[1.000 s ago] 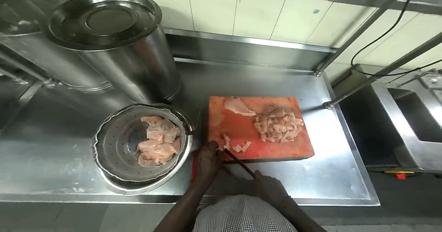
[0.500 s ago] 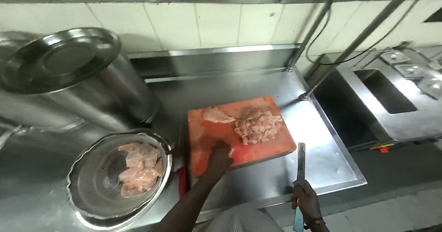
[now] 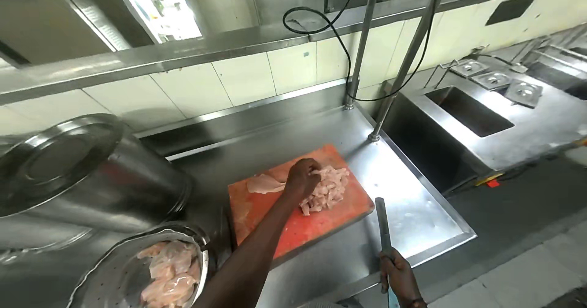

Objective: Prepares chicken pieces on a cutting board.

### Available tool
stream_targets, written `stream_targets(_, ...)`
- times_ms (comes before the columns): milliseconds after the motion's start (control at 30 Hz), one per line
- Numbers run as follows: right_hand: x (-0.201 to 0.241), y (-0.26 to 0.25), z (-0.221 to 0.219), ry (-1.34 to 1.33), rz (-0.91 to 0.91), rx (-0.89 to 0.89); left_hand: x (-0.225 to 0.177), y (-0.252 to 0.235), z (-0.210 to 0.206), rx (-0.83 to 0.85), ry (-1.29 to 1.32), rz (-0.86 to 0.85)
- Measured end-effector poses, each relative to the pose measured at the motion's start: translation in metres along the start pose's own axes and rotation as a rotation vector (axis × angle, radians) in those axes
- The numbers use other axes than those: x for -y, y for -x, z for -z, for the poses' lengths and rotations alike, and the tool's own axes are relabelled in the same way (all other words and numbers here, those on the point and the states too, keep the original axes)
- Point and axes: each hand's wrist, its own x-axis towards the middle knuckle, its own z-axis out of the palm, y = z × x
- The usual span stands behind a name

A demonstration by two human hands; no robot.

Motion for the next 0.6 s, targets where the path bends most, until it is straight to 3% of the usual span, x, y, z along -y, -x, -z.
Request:
stream_targets(100, -0.001, 0.002, 0.001, 0.013, 0.015, 0.009, 0.016, -0.025, -0.029, 0.114, -0.255, -0.129)
stream_targets(200, 0.004, 0.005, 0.001, 0.024, 0.022, 0.013, 0.029, -0.021, -0.055, 0.197, -0.44, -0.056)
stream_targets(400, 0.003, 0.006, 0.001, 0.029, 0.033, 0.015, 0.055, -0.008, -0.049, -0.208, -0.454, -0.224)
stream_targets(467, 0.004, 0.005, 0.002, 0.031, 0.035, 0.024, 0.067, -0.009, -0.025, -0.26, -0.422, -0.059)
stream_targets(600, 0.002, 0.005, 0.003, 0.036, 0.032, 0.027, 0.117, -0.008, 0.02, -0.357, -0.389, 0.589)
